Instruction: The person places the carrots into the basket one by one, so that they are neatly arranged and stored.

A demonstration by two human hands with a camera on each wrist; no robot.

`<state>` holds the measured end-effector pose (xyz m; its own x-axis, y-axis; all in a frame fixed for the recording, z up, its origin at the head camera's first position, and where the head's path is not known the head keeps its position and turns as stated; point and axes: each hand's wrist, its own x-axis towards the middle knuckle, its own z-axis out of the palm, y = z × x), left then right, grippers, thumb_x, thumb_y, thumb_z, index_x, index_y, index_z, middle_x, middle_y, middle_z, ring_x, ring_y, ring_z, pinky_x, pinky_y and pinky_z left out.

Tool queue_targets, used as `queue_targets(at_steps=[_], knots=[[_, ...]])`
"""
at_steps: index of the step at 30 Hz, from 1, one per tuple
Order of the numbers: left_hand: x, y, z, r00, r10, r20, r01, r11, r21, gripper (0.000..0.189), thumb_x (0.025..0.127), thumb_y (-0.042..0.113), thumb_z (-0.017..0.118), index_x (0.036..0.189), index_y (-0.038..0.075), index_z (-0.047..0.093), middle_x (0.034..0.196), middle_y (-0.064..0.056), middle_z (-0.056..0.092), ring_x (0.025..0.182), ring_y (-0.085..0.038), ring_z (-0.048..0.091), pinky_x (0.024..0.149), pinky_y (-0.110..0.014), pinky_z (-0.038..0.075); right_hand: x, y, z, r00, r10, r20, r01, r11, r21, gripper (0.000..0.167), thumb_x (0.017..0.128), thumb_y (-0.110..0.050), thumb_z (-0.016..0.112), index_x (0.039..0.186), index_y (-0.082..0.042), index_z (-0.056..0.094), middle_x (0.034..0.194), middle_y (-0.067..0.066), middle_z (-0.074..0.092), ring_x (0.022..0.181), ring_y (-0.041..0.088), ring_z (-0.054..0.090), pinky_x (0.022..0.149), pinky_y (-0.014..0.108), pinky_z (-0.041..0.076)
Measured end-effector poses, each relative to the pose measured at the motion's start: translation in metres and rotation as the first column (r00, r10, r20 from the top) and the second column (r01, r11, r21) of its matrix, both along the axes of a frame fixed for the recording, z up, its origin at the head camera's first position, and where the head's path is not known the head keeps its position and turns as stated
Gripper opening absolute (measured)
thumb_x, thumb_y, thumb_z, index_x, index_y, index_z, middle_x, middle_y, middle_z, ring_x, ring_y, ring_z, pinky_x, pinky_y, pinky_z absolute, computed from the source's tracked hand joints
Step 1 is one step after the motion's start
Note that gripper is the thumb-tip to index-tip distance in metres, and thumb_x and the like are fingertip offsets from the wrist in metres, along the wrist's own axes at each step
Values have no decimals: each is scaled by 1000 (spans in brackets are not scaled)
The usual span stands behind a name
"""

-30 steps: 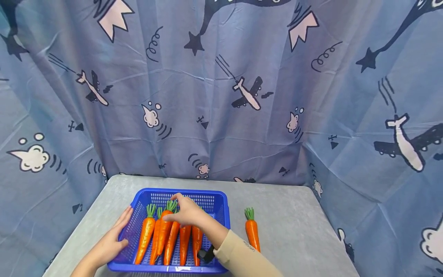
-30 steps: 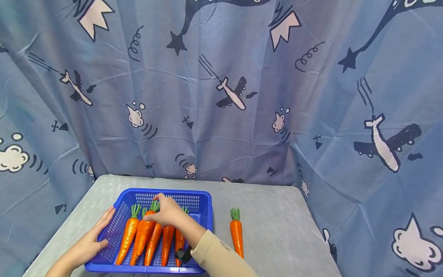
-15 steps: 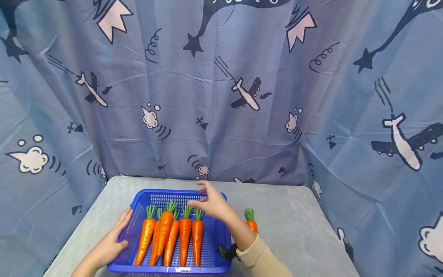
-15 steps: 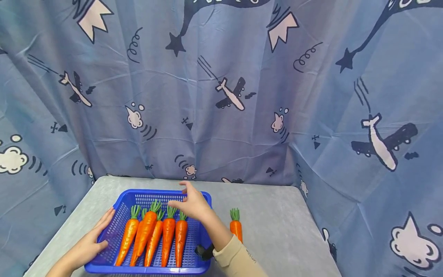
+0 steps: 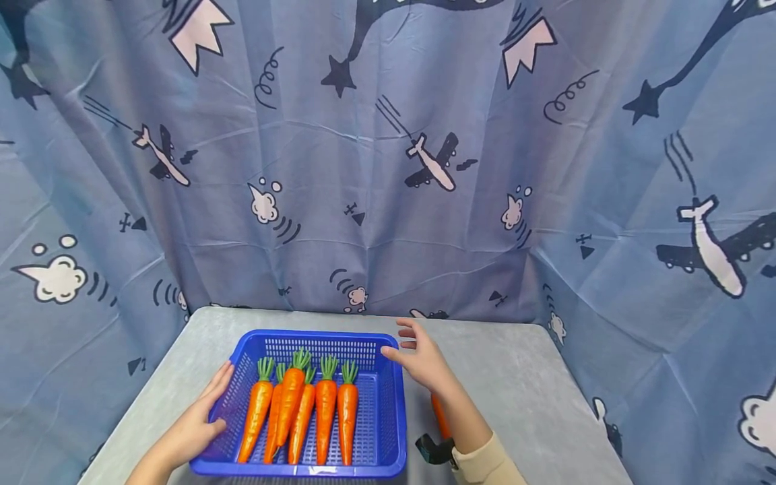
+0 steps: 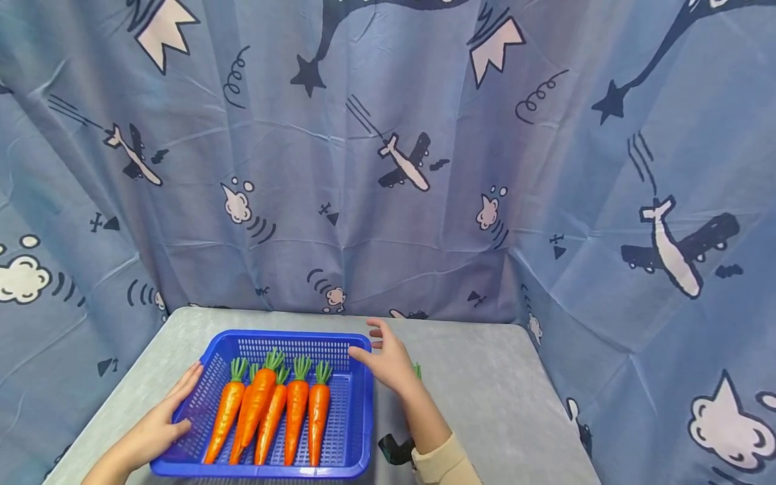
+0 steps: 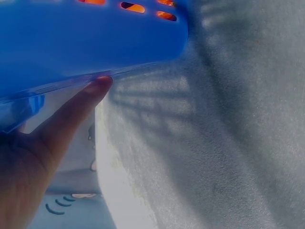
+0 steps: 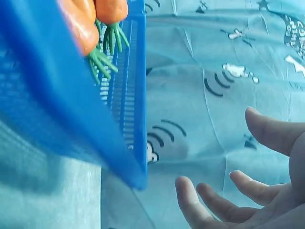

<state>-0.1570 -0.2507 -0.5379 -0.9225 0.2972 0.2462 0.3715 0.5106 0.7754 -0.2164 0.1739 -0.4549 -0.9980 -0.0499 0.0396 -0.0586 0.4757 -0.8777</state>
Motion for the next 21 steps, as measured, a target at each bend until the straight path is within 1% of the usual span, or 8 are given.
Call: queue_targets(at_steps=[6,9,12,15,17,19,21], knots=[[0,1,0,1000,6,31,-6,1000,4,90,75,-13,57,158,-2,24,165,-30,10,132,29,2,98,6,8,3,20,-14,998,-67,4,67,998,-1,67,87,-31,78,144,-14,49,141,21,56,124,41,58,95,55,53],[0,1,0,999,9,39,-9,1000,3,91,74,-13,57,158,-3,24,165,-30,10,132,29,2,98,6,8,7,31,-23,996,-89,22,89,996,19,65,86,-30,79,143,-14,52,141,20,56,121,38,59,92,52,55],[0,1,2,997,12,76,-12,1000,8,91,76,-13,57,159,-1,23,167,-27,8,133,27,1,98,6,8,10,42,-32,993,-108,42,106,993,52,64,85,-31,80,141,-16,54,141,20,57,118,36,59,90,50,56],[0,0,4,992,18,127,-20,1000,13,91,78,-12,56,160,2,21,168,-24,5,138,21,-2,96,6,7,12,53,-40,992,-111,60,106,991,81,64,85,-30,80,142,-15,54,141,22,55,118,38,59,89,50,56],[0,0,5,988,25,149,-27,1000,13,91,78,-11,56,161,3,20,169,-23,4,140,17,-2,96,6,7,13,60,-45,991,-111,70,104,990,96,65,85,-28,80,142,-15,53,142,24,54,118,40,59,90,52,56],[0,-1,5,988,27,150,-29,1000,11,91,78,-11,56,161,3,20,169,-22,4,142,15,-2,96,6,7,14,66,-51,991,-111,77,102,989,106,64,85,-25,80,142,-14,53,141,26,54,117,41,60,90,52,56],[0,-2,4,990,27,140,-28,1000,9,91,78,-12,56,161,3,20,168,-23,4,140,18,-2,96,6,8,15,71,-56,991,-106,78,97,989,113,64,83,-21,81,141,-14,54,140,28,54,115,41,61,89,52,56]])
